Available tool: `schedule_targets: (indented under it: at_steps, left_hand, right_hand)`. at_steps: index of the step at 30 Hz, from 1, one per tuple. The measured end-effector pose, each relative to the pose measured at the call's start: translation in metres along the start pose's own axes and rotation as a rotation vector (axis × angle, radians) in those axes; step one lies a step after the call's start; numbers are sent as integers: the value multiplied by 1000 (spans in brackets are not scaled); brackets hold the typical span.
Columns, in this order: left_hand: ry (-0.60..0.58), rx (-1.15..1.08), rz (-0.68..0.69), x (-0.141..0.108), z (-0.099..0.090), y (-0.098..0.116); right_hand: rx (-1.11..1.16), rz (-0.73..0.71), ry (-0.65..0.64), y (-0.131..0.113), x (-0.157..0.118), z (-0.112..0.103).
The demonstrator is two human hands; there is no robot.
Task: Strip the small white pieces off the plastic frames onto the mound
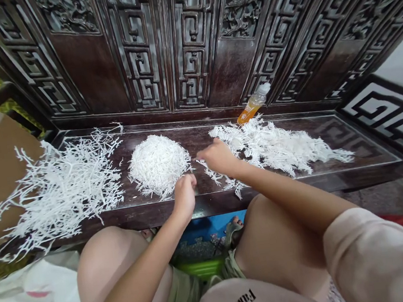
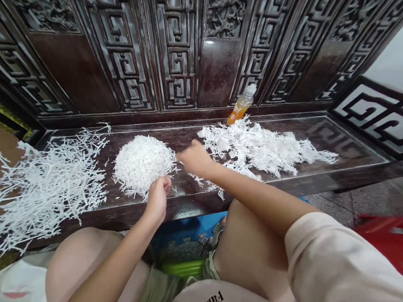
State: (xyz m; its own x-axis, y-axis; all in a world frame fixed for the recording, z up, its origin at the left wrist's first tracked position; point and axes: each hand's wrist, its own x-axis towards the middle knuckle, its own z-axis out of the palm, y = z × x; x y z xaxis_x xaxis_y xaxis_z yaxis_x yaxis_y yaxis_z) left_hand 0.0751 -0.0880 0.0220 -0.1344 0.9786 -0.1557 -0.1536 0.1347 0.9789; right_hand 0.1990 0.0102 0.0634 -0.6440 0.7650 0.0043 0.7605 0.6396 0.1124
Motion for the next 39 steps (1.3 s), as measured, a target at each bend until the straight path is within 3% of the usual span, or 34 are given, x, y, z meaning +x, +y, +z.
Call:
schedule_targets:
  at_steps: [2, 4, 5, 8, 11, 15, 19, 24, 26, 28, 31, 39]
  left_hand:
    - [-109, 55, 85, -6, -2, 2]
    - [-126, 94, 88, 1, -8, 2]
    - [-66, 129, 69, 9, -13, 0]
    - [155, 354, 40, 43, -33, -5]
    - [214, 666, 105, 66, -53, -6]
    - [279, 1039, 158, 69, -68, -2]
    - [388, 1190, 190, 67, -73, -3]
    - [390, 1042, 323, 63, -65, 2]
    - [295, 920, 366, 57, -58, 6]
    - [127, 761, 373, 50, -49, 7]
    - [-47, 550, 306, 42, -36, 3]
    - [-69, 261, 119, 41, -20, -16]
  right_hand:
    - [-21, 276, 33, 26, -1, -1]
    - [-16, 367, 43, 47, -6, -1]
    - [-2, 372, 28, 53, -8, 0]
    - [108, 295, -34, 48, -14, 4]
    - [358, 169, -94, 23, -14, 6]
    - [685, 67, -175, 0, -11, 3]
    - [1007, -17, -235, -4, -8, 0]
    - [1120, -35, -245, -6, -7, 1]
    - [1091, -17, -216, -8, -7, 3]
    - [1063, -12, -193, -9, -7, 5]
    - [1046, -24, -193, -8, -7, 9]
    - [1127, -77, -260, -5, -5, 19]
